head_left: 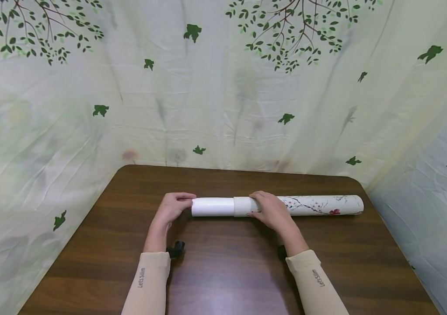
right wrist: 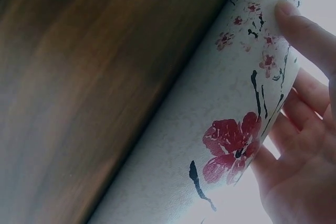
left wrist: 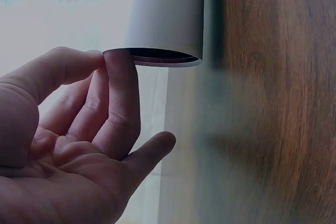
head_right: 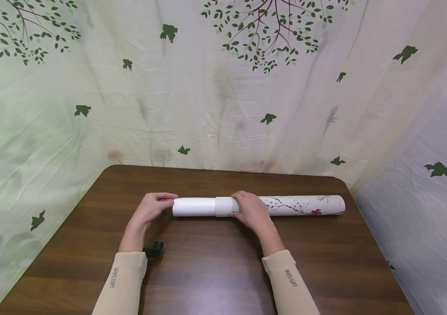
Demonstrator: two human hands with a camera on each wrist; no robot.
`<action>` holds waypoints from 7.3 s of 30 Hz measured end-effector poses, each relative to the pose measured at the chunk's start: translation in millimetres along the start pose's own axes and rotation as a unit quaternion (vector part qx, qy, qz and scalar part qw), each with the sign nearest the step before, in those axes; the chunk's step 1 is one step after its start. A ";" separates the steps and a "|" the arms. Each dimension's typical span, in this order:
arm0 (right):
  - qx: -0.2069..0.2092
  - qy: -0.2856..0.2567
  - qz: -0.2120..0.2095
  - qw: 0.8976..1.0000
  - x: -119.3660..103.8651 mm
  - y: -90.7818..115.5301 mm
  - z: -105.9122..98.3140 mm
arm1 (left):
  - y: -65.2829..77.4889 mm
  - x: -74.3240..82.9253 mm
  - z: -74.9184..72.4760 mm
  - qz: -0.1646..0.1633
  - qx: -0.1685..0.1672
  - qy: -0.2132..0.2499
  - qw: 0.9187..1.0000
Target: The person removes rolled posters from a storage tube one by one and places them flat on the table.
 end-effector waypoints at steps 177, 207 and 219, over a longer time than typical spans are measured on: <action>-0.020 -0.012 0.083 0.996 65.6 29.9 -26.3 | 36.6 -55.5 -106.1 -0.096 0.224 0.102 0.964; 0.034 0.018 0.185 0.982 55.9 12.6 -18.0 | 33.1 -54.1 -100.2 -0.090 0.205 0.109 0.969; 0.032 0.028 0.180 0.983 58.7 11.5 -19.9 | 28.4 -51.9 -95.4 -0.079 0.198 0.093 0.973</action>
Point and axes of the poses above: each hand's wrist, its own y-axis away from the middle knuckle, its own z-axis out of the palm, x = y × z, the point moved 1 cm from there along -y, towards the middle knuckle, and after that the axes turned 9 degrees about -x, right-handed, at the moved point
